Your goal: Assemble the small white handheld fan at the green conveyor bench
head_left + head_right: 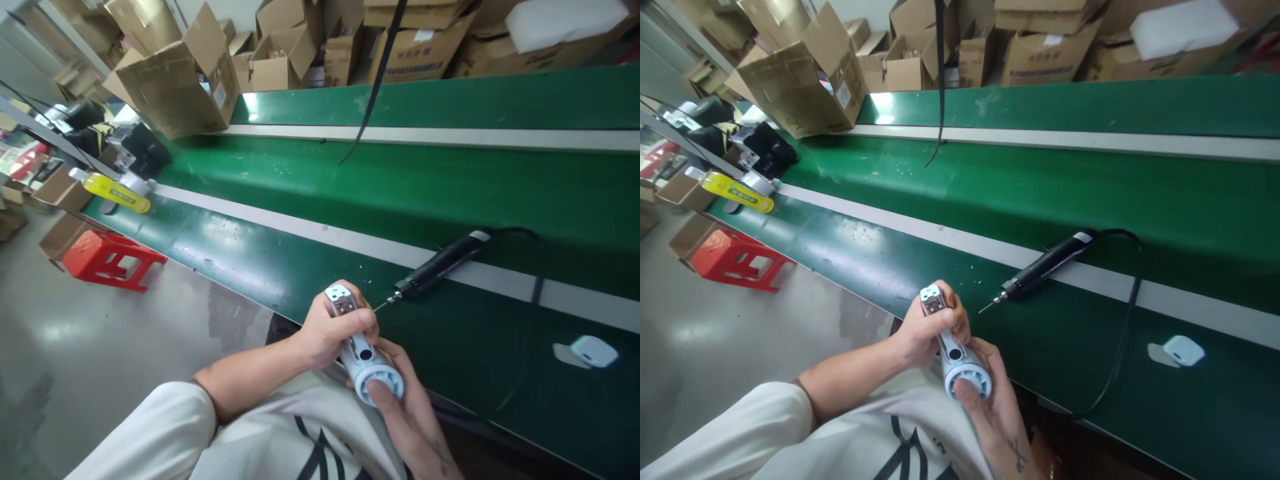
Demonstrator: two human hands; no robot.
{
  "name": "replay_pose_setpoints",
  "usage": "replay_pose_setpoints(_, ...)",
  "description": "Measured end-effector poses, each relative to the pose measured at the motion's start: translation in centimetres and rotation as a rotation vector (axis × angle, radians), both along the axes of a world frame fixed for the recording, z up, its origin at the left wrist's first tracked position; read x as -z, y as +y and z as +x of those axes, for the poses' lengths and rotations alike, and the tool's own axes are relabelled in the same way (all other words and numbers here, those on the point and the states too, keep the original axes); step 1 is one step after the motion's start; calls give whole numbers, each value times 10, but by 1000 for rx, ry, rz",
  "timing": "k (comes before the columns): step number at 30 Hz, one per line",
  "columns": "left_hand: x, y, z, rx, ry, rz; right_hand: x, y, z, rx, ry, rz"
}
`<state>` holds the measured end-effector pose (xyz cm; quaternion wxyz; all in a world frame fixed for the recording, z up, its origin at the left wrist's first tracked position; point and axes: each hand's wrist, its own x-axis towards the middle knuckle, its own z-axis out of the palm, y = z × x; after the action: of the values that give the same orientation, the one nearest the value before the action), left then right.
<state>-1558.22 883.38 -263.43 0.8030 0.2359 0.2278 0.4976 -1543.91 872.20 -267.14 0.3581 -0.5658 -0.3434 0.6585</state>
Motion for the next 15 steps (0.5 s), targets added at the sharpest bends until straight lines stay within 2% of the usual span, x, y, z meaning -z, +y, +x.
replay_pose_setpoints(2, -8, 1, 2, -48, 80, -83, -24, 1, -18, 99, -40, -16)
replay_pose_setpoints(4, -16, 4, 3, -64, 117, -168, -44, 0, -34, 134, -94, 23)
replay_pose_setpoints(6, -23, 6, 3, -64, 128, -225, -53, -2, -43, 163, -174, 84)
replay_pose_setpoints(8, -27, 6, 2, -58, 124, -232, -50, -5, -45, 197, -248, 139)
replay_pose_setpoints(10, -28, 4, 1, -54, 110, -187, -38, -9, -40, 177, -303, 267)
replay_pose_setpoints(13, -29, -1, -1, -39, 45, -32, -20, -10, -28, 53, -337, 576)
replay_pose_setpoints(15, -30, -4, -2, -17, -14, 93, -17, -9, -21, -14, -314, 691)
